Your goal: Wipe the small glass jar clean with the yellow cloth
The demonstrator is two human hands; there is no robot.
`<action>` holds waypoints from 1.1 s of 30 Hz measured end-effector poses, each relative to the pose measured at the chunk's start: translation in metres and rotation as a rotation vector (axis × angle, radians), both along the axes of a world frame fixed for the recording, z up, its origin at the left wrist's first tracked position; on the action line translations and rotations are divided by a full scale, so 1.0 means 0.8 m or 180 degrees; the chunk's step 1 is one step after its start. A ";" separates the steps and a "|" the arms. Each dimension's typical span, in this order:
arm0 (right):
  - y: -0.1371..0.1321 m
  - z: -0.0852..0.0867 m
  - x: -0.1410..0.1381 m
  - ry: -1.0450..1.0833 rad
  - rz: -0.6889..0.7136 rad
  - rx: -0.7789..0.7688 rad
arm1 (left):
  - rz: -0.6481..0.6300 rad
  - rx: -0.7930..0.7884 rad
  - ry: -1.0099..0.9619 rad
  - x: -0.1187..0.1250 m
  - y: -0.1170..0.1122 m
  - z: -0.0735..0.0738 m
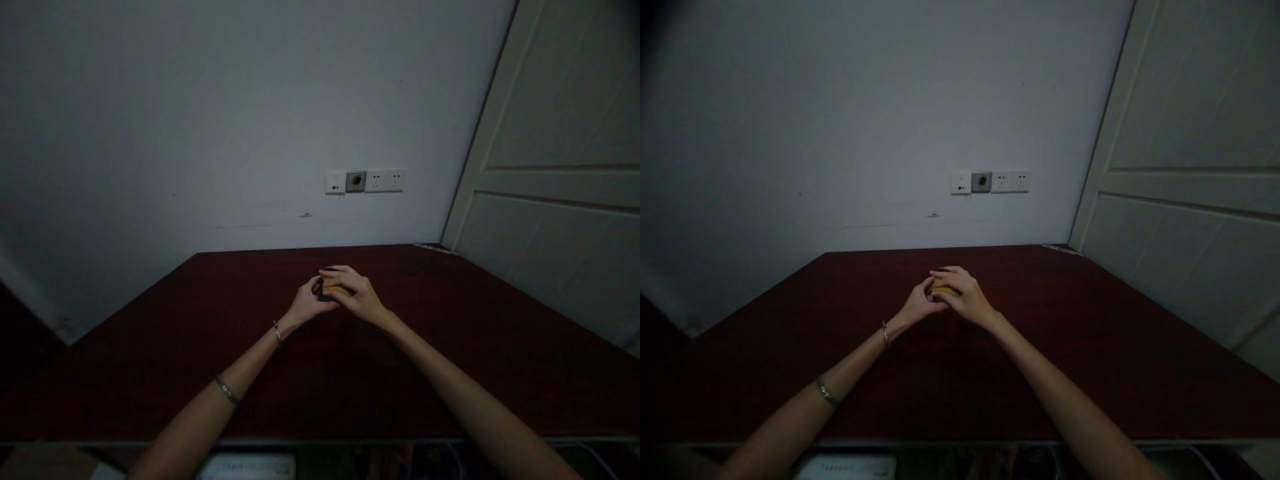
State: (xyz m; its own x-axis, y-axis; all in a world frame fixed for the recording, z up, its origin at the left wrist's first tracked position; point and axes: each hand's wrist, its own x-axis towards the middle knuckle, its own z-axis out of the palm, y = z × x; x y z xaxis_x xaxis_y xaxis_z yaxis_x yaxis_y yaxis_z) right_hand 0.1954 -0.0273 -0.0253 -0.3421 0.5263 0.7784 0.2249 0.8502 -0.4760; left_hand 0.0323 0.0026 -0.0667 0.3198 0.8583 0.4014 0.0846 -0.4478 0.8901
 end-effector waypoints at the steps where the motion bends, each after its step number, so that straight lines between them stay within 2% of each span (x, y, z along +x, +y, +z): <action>1: 0.001 0.000 0.000 -0.0002 -0.0018 -0.0008 | 0.0047 0.0057 0.0043 -0.001 0.000 -0.001; 8: 0.008 0.002 0.002 0.0456 -0.0627 -0.0138 | 0.0017 0.0293 0.0348 0.001 -0.008 0.003; 16: 0.000 0.010 0.005 -0.0320 0.0099 -0.0139 | 0.0107 0.0501 0.0753 -0.001 -0.014 0.006; 20: 0.004 0.013 0.007 -0.0169 -0.0023 -0.0313 | -0.0019 0.0571 0.0729 0.001 -0.017 0.007; 24: 0.005 0.011 0.005 0.0003 -0.0250 -0.0265 | -0.0033 0.0534 0.0720 0.002 -0.019 0.009; 30: -0.001 0.010 0.003 -0.0589 0.0126 -0.0009 | 0.0130 0.0478 0.0747 0.001 -0.015 0.006; 33: 0.001 0.008 0.003 -0.0561 -0.0021 0.0039 | 0.0158 0.0507 0.0774 0.001 -0.016 0.006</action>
